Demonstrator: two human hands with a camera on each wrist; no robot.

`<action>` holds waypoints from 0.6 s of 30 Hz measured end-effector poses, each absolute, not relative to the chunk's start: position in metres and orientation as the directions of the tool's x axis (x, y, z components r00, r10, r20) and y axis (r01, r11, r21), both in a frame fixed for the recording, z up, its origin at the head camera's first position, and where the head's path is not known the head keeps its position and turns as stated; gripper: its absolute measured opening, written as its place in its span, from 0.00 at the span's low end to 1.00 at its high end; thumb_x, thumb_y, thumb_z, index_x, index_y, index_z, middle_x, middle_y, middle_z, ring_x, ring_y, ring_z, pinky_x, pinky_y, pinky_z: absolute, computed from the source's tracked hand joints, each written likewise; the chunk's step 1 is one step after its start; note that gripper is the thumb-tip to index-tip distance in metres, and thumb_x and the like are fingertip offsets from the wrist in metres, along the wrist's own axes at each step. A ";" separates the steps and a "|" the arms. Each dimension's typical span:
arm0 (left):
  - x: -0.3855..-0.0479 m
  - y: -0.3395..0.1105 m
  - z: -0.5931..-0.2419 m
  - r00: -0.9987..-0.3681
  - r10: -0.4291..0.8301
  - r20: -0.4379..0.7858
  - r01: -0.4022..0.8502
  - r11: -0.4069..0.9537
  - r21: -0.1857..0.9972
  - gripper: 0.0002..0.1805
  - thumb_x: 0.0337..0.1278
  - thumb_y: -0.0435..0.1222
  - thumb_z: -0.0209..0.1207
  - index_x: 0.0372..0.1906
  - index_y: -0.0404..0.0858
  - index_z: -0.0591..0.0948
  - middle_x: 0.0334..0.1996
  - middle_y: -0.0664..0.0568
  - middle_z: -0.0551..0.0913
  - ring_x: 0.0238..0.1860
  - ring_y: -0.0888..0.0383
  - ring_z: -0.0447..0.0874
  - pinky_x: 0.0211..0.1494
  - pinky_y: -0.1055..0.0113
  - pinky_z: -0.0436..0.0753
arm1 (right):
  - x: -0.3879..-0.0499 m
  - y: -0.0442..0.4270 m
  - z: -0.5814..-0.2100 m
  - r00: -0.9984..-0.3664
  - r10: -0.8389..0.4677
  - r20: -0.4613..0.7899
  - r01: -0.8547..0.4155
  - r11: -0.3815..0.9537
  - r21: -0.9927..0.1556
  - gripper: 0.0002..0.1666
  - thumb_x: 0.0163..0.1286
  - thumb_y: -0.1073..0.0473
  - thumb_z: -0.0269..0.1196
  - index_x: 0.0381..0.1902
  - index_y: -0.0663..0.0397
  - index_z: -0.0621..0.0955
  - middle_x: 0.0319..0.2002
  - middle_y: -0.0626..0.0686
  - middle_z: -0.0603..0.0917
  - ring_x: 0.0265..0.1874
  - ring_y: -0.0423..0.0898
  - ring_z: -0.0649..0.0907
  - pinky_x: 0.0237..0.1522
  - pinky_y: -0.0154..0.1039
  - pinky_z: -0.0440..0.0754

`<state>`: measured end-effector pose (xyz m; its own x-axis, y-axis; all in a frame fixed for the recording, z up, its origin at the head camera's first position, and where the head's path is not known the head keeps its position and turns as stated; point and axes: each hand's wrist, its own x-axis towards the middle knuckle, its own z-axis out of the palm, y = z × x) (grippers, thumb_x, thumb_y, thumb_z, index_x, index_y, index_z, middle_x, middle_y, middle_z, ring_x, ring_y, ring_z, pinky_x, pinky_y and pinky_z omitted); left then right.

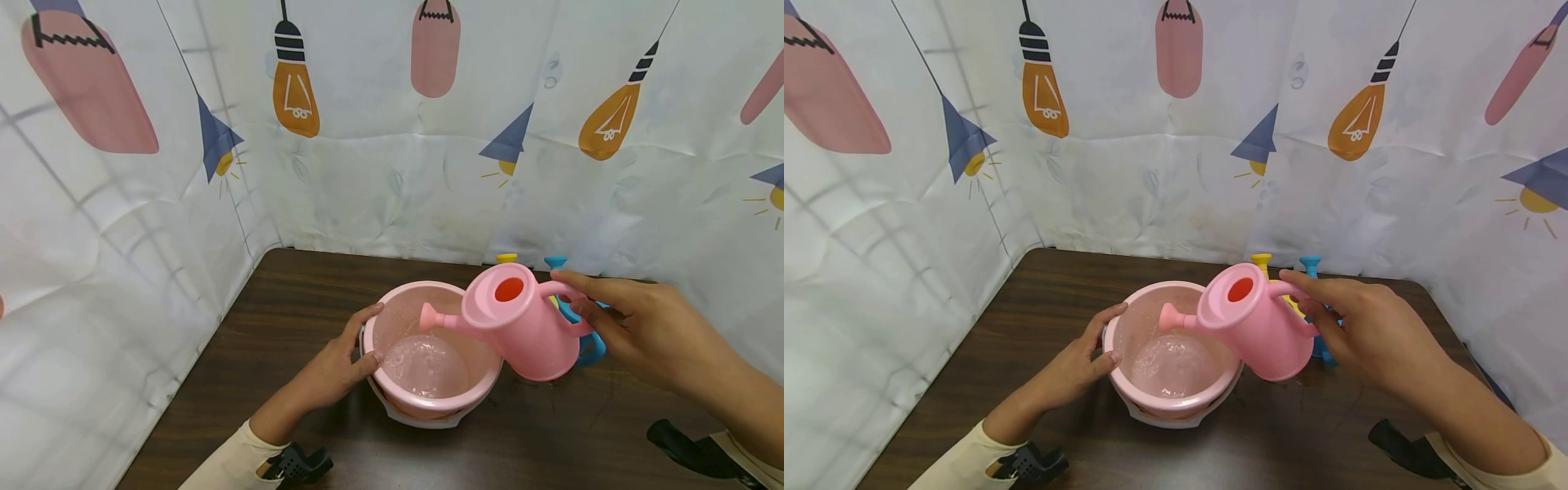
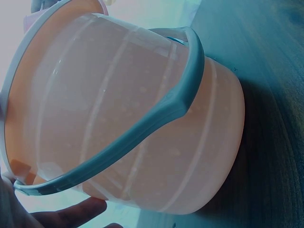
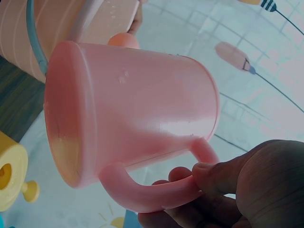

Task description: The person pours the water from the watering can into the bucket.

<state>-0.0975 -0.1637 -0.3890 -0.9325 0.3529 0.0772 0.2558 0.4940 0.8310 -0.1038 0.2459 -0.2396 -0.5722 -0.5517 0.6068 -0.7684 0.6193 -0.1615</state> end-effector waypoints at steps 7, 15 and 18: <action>-0.097 -0.164 -0.389 -0.930 0.358 0.082 0.262 0.489 0.832 0.40 0.68 0.54 0.55 0.80 0.64 0.52 0.71 0.37 0.69 0.64 0.42 0.74 0.61 0.38 0.71 | -0.104 0.245 -0.239 -0.574 -0.553 0.604 -0.769 0.617 -0.166 0.23 0.76 0.45 0.61 0.62 0.46 0.85 0.46 0.50 0.90 0.29 0.30 0.85 0.33 0.22 0.77; -0.097 -0.165 -0.388 -0.927 0.364 0.085 0.266 0.483 0.834 0.40 0.68 0.54 0.55 0.80 0.64 0.52 0.71 0.37 0.68 0.65 0.42 0.73 0.61 0.38 0.71 | -0.104 0.245 -0.239 -0.577 -0.554 0.600 -0.765 0.624 -0.160 0.22 0.76 0.48 0.63 0.62 0.48 0.85 0.46 0.51 0.90 0.29 0.30 0.86 0.34 0.22 0.77; -0.097 -0.165 -0.389 -0.928 0.363 0.083 0.265 0.487 0.832 0.40 0.68 0.55 0.55 0.80 0.64 0.52 0.71 0.37 0.68 0.65 0.42 0.73 0.61 0.38 0.71 | -0.104 0.246 -0.239 -0.576 -0.555 0.600 -0.764 0.628 -0.153 0.23 0.76 0.46 0.62 0.62 0.48 0.85 0.45 0.51 0.90 0.29 0.29 0.85 0.34 0.22 0.77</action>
